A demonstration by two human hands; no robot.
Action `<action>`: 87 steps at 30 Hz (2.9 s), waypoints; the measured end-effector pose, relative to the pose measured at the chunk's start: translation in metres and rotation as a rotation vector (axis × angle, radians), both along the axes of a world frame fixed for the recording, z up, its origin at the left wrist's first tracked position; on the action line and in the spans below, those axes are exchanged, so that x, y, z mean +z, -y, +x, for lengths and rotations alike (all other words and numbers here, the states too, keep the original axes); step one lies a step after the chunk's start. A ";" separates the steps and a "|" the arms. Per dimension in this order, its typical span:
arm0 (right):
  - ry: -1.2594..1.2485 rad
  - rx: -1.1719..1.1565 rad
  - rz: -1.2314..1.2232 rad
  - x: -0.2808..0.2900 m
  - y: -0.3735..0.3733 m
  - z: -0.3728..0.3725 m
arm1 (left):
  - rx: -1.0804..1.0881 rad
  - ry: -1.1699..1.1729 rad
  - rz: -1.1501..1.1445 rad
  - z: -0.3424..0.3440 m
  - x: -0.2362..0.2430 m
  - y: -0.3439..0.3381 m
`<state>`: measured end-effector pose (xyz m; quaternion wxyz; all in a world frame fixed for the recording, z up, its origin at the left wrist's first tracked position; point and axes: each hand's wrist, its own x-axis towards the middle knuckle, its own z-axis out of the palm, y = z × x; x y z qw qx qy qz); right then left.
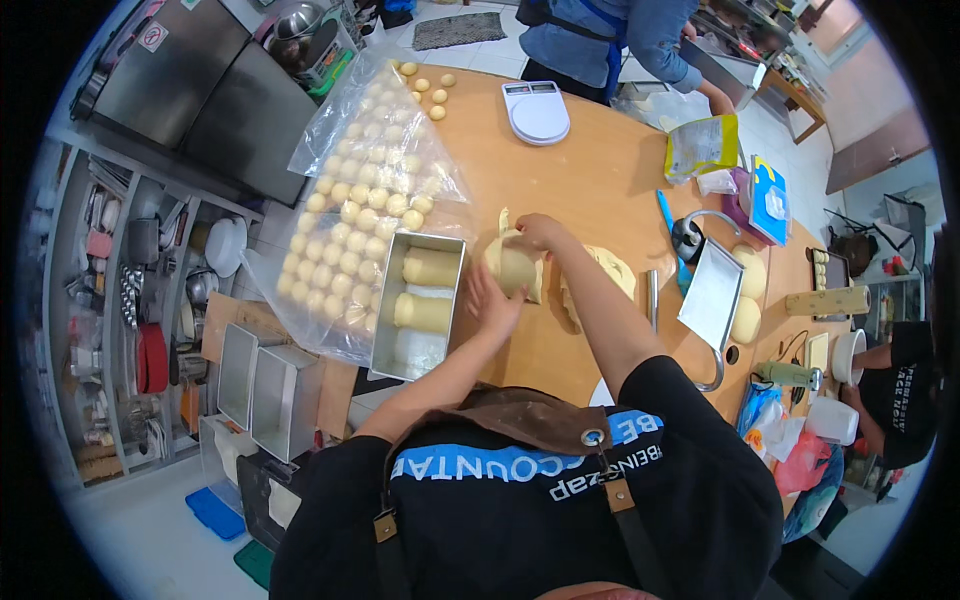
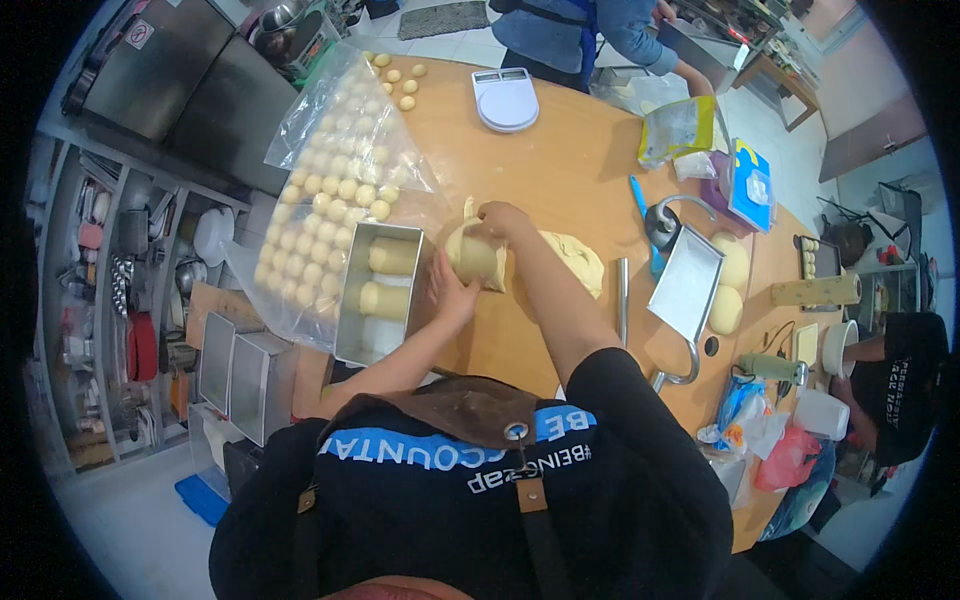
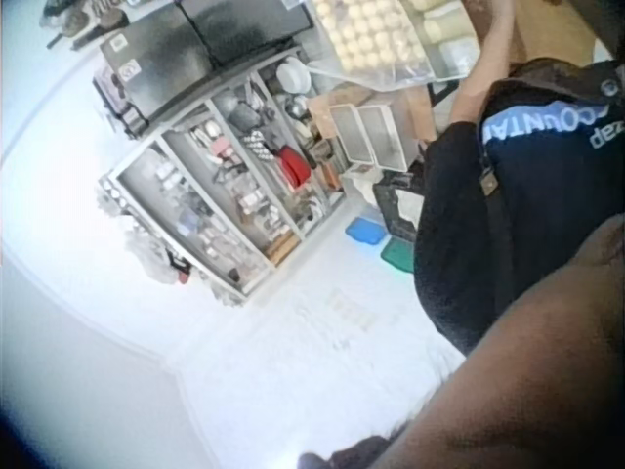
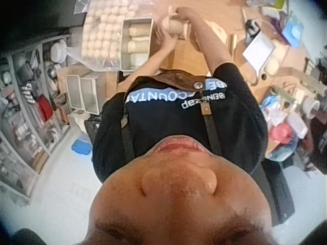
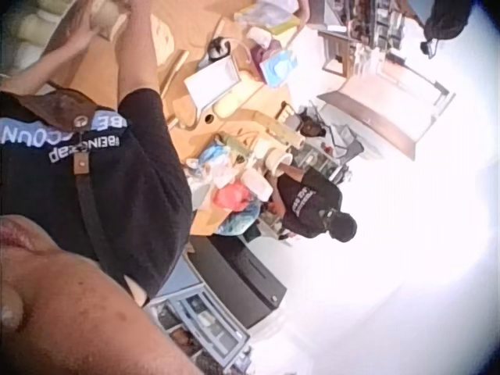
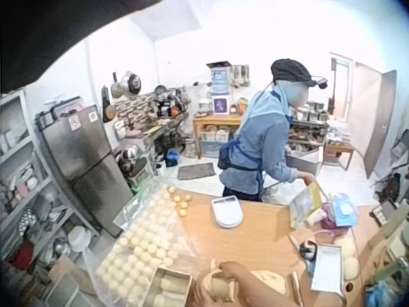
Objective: The person prepares dough using a stand mixer, rolls and shapes the dough by hand on a tabletop, and places the shaped rolls into metal baking pans.
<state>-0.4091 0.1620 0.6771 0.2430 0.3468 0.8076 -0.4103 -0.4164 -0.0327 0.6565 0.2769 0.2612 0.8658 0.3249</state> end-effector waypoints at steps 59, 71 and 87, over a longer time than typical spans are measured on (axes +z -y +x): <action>-1.278 -0.871 -0.627 0.144 0.052 0.174 | -0.725 -0.212 0.034 -0.002 0.001 -0.030; -0.696 0.017 0.411 -0.013 0.173 0.204 | -0.962 0.050 -0.234 0.007 0.005 0.041; -0.834 -0.068 0.493 -0.064 0.172 0.165 | -0.410 -0.288 0.509 0.030 -0.042 0.072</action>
